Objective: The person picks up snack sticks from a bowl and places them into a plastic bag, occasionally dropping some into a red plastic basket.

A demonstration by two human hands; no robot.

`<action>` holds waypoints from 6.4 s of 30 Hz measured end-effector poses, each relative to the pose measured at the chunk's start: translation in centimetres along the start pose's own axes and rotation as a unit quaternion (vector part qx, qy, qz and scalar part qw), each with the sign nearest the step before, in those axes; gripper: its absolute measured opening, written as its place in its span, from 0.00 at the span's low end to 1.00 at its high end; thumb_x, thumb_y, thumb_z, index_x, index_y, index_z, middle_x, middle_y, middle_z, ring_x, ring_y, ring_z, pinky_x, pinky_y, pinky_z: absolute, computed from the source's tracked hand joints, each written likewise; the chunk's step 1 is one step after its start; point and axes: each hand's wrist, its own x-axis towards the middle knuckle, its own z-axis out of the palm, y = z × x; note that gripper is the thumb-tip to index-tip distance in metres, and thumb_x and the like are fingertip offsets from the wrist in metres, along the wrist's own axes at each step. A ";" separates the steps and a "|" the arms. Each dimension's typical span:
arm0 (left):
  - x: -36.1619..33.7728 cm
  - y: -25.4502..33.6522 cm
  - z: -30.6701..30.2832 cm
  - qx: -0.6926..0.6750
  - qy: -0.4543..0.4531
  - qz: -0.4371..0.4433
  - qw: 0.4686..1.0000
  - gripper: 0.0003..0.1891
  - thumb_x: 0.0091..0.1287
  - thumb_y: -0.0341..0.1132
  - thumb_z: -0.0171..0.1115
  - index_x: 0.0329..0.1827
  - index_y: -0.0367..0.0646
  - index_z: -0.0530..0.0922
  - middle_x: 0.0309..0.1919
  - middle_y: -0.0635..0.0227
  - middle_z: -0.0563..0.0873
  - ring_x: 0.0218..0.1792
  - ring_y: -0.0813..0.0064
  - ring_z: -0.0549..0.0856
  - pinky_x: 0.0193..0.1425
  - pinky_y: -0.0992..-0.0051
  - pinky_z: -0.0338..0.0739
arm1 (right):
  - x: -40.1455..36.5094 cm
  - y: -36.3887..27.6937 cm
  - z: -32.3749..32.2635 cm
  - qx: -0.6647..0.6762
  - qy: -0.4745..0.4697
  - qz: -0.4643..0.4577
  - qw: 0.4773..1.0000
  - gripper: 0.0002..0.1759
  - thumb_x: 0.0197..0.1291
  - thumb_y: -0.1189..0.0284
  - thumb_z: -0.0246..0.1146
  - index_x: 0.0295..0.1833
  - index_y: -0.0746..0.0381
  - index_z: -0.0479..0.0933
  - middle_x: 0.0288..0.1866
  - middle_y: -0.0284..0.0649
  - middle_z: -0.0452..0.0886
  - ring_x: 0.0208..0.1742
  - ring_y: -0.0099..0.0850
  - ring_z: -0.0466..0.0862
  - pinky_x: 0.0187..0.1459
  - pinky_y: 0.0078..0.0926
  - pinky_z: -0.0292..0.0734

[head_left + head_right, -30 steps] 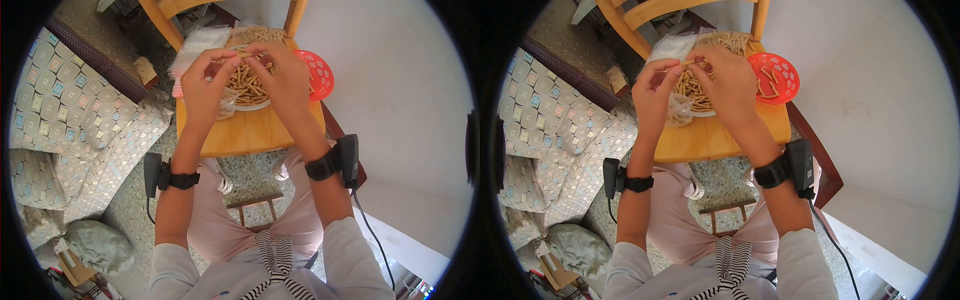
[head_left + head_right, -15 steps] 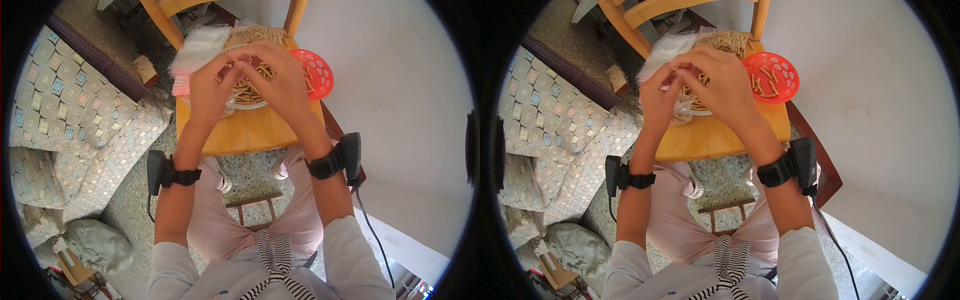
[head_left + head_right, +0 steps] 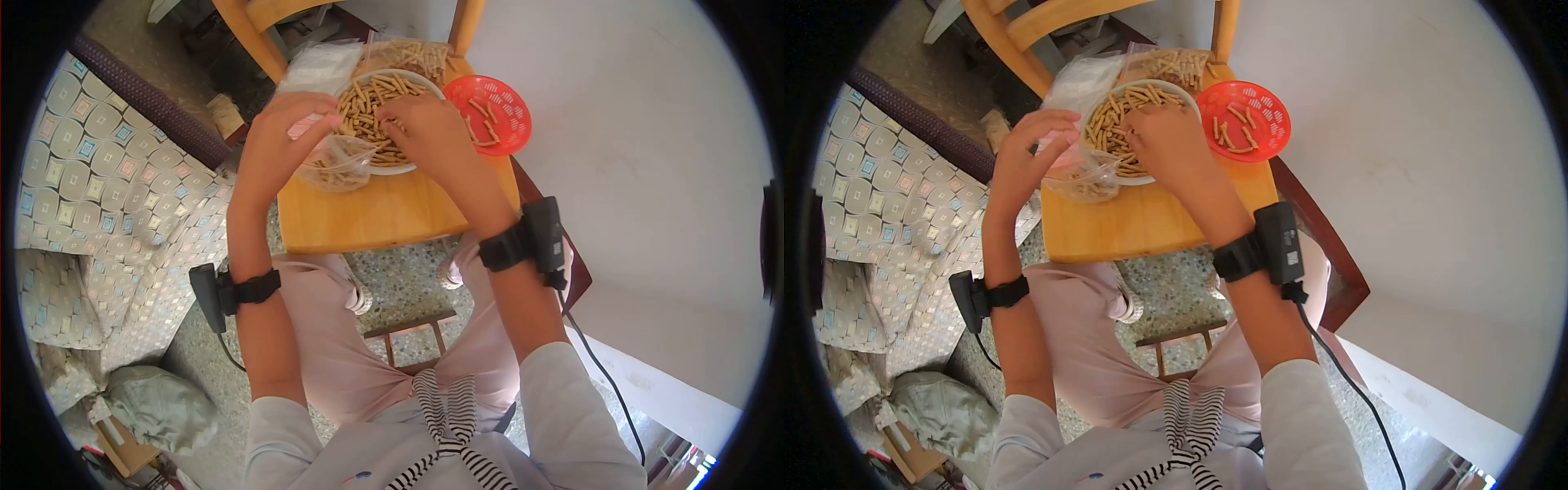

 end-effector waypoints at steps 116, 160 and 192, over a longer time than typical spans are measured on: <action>-1.5 0.0 -0.1 0.034 -0.157 0.019 0.987 0.08 0.58 0.33 0.72 0.39 0.42 0.88 0.47 0.64 0.87 0.49 0.60 0.84 0.56 0.65 0.77 | -1.7 1.7 1.9 -0.166 -0.118 0.116 0.972 0.21 0.48 0.67 0.75 0.51 0.52 0.83 0.42 0.42 0.83 0.50 0.41 0.84 0.54 0.47 0.72; -0.3 3.4 3.1 -0.084 0.077 0.000 0.994 0.09 0.61 0.27 0.73 0.44 0.41 0.87 0.35 0.70 0.86 0.33 0.79 0.82 0.37 0.80 0.76 | 1.3 -3.2 -1.3 0.211 0.035 -0.027 0.976 0.11 0.60 0.75 0.66 0.49 0.61 0.79 0.43 0.43 0.82 0.44 0.46 0.83 0.43 0.40 0.77; 0.0 2.3 1.6 -0.098 0.123 -0.039 0.987 0.06 0.64 0.30 0.70 0.43 0.45 0.88 0.39 0.72 0.87 0.33 0.79 0.81 0.37 0.78 0.76 | 1.9 -2.7 -2.4 0.224 0.093 0.029 0.970 0.11 0.62 0.65 0.69 0.44 0.60 0.84 0.37 0.37 0.85 0.33 0.32 0.83 0.37 0.30 0.77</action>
